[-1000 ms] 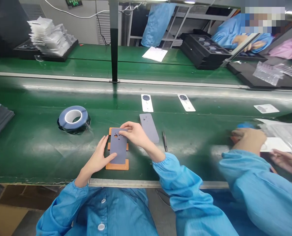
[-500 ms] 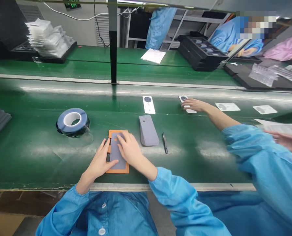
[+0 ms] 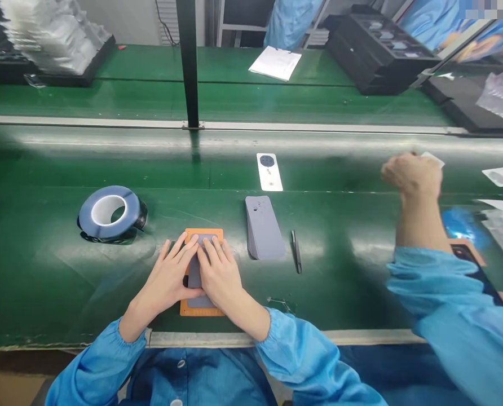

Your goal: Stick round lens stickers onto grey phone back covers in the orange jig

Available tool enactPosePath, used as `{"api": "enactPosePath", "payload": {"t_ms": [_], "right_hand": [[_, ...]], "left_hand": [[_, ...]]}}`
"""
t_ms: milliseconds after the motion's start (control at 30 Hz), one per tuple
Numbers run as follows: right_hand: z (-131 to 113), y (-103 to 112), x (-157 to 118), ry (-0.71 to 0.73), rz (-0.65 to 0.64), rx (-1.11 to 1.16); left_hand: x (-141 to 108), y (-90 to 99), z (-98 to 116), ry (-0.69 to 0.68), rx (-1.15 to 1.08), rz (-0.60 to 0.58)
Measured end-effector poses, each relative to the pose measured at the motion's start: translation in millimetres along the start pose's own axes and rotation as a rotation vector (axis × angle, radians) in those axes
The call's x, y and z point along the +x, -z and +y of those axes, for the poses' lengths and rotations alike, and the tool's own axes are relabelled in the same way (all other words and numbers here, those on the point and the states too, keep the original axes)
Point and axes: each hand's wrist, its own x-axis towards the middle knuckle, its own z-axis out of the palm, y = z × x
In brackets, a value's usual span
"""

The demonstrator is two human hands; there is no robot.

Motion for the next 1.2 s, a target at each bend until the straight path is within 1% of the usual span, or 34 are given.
{"api": "enactPosePath", "payload": {"t_ms": [133, 267, 367, 467, 533, 633, 733, 833, 900, 967, 1033, 1067, 1133, 1200], "right_hand": [[1, 0, 0, 0.002, 0.0, 0.033], [2, 3, -7, -0.035, -0.018, 0.151], [-1, 3, -23, -0.139, 0.026, 0.259], [-7, 0, -39, -0.304, 0.091, 0.356], [-9, 0, -45, -0.357, 0.085, 0.443], [-13, 10, -45, -0.376, 0.088, 0.566], [-20, 33, -42, -0.325, 0.123, 0.71], [-32, 51, -39, -0.191, 0.046, 0.857], [-37, 56, -38, -0.15, -0.008, 0.888], [-39, 54, -36, -0.18, -0.017, 0.873], [-39, 49, -35, -0.241, -0.024, 0.857], [-38, 47, -34, -0.274, -0.047, 0.869], [-37, 43, -32, -0.334, -0.138, 0.955], [-37, 40, -29, -0.388, -0.245, 1.123]], "left_hand": [[1, 0.5, 2, 0.009, -0.017, -0.001], [-2, -2.3, -1, 0.01, -0.067, 0.018], [-11, -8.0, -2, 0.012, -0.126, 0.064], [-22, -15.8, 5, 0.033, -0.21, 0.17], [-29, -20.1, 12, 0.066, -0.287, 0.277], [-34, -22.6, 21, 0.165, -0.424, 0.443], [-37, -19.9, 23, 0.29, -0.546, 0.547], [-41, -14.3, 19, 0.409, -0.761, 0.555], [-43, -11.2, 16, 0.466, -0.953, 0.543], [-44, -9.8, 12, 0.488, -1.118, 0.532], [-45, -10.2, 8, 0.487, -1.237, 0.535], [-45, -10.8, 6, 0.485, -1.284, 0.54], [-45, -11.5, 3, 0.485, -1.357, 0.564], [-44, -11.1, 0, 0.484, -1.407, 0.583]]}}
